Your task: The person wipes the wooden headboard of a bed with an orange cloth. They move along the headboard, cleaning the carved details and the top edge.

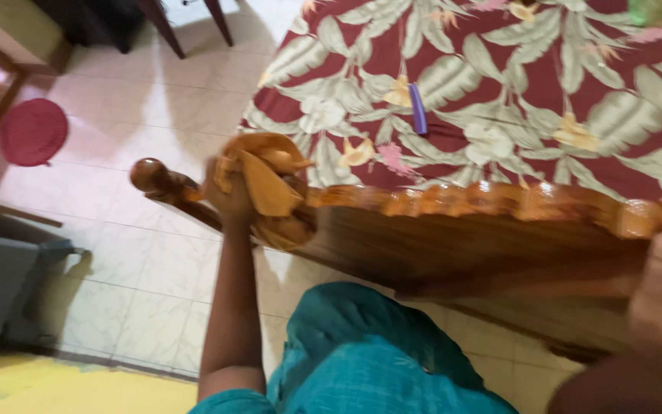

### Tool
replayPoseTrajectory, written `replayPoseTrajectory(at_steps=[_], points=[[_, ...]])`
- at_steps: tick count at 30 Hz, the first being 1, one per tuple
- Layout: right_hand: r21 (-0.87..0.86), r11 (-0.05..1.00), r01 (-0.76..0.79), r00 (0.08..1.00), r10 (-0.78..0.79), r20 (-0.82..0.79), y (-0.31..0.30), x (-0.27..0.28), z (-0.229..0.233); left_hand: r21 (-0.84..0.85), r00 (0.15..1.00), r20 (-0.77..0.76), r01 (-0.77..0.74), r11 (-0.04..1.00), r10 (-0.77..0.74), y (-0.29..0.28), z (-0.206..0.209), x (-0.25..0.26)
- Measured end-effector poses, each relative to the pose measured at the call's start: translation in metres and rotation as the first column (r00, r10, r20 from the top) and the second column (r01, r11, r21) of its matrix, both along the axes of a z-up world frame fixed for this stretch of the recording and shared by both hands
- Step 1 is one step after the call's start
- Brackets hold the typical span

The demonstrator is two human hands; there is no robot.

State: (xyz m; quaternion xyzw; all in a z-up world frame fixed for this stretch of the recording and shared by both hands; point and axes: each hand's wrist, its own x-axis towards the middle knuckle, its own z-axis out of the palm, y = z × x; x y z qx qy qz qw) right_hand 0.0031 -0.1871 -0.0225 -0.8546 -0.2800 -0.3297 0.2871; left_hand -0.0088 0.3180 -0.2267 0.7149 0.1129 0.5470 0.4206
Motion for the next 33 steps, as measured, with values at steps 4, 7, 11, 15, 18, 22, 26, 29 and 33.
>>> replayPoseTrajectory(at_steps=[4, 7, 11, 15, 18, 22, 26, 29, 33], points=[[-0.061, 0.998, 0.026, 1.000, -0.025, 0.015, -0.004, -0.002, 0.014, -0.135, 0.997, 0.026, 0.072, 0.988, -0.069, 0.038, -0.022, 0.000], [-0.197, 0.976, 0.092, 0.990, -0.068, 0.126, -0.008, 0.003, 0.018, -0.347, 0.988, 0.045, 0.152, 0.926, -0.145, 0.052, -0.033, -0.010], [-0.278, 0.946, 0.168, 0.971, -0.111, 0.211, -0.013, 0.010, 0.020, -0.385, 0.998, -0.027, 0.043, 0.922, -0.058, 0.026, -0.019, 0.009], [-0.202, 0.975, 0.092, 0.991, -0.069, 0.117, -0.006, 0.003, 0.022, -0.426, 0.990, -0.067, 0.083, 0.901, -0.123, -0.038, 0.050, 0.013], [-0.234, 0.966, 0.113, 0.980, -0.068, 0.189, -0.006, 0.008, 0.029, -0.170, 0.953, -0.213, 0.183, 0.968, -0.217, -0.135, 0.103, 0.015], [-0.299, 0.946, 0.125, 0.970, -0.053, 0.239, -0.008, 0.007, 0.028, 0.029, 0.934, -0.310, 0.199, 0.980, -0.180, -0.240, 0.159, 0.012], [-0.251, 0.968, 0.029, 0.974, 0.029, 0.224, -0.009, 0.000, 0.036, 0.009, 0.952, -0.155, 0.269, 0.963, -0.265, -0.294, 0.207, 0.006], [-0.239, 0.971, 0.008, 0.965, 0.055, 0.256, -0.009, 0.001, 0.040, 0.398, 0.954, -0.118, 0.299, 0.868, -0.274, -0.346, 0.234, 0.005], [-0.225, 0.974, -0.034, 0.976, 0.081, 0.203, -0.018, 0.003, 0.037, 0.469, 0.956, -0.120, 0.294, 0.833, -0.270, -0.394, 0.252, -0.005]])
